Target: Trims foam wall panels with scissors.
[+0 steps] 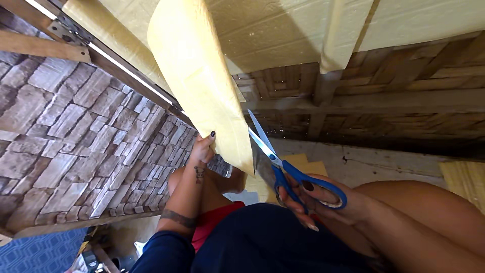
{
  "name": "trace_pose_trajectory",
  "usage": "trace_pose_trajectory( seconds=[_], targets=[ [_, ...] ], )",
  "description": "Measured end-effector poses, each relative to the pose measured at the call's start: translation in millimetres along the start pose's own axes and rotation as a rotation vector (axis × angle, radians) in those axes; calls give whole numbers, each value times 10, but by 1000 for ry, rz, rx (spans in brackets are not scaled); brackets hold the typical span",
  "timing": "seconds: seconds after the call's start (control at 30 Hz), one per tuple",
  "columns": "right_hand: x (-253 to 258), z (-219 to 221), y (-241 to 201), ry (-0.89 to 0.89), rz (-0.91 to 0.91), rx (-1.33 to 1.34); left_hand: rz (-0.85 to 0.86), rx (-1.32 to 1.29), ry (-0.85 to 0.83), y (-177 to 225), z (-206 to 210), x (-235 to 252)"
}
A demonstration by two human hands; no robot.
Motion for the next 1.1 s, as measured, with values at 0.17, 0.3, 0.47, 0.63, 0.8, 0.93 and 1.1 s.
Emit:
trace_pose_trajectory(
  seconds=[0.17,0.3,0.47,0.63,0.8,0.93,1.1],
  targets=[
    [-40,-19,-32,-22,45,-11,-14,-16,6,1,-14,5],
    [-43,-27,-31,-28,31,15,-16,6,-7,8,-1,12],
    [-48,-56,-76,9,50,41,-5,95,12,72,-92,68],
    [-67,-54,-114,37,66,55,37,166,-9,226,-222,118],
    [-57,-64,-103,10,98,30,34,206,-33,317,-295,156],
    [-57,-60,-65,-14,112,28,27,184,-42,285,-304,128],
    [-63,-47,-25,-2,149,-30,8,146,-102,252,-251,64]
  ],
)
Point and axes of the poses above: each hand's wrist, its own x-axis towards the middle knuckle, its own z-axis out of the palm, y = z × x, the point moved 3 cm from there along x, towards the middle knuckle, and after that the axes turned 6 degrees about y, right-handed, at the moved point
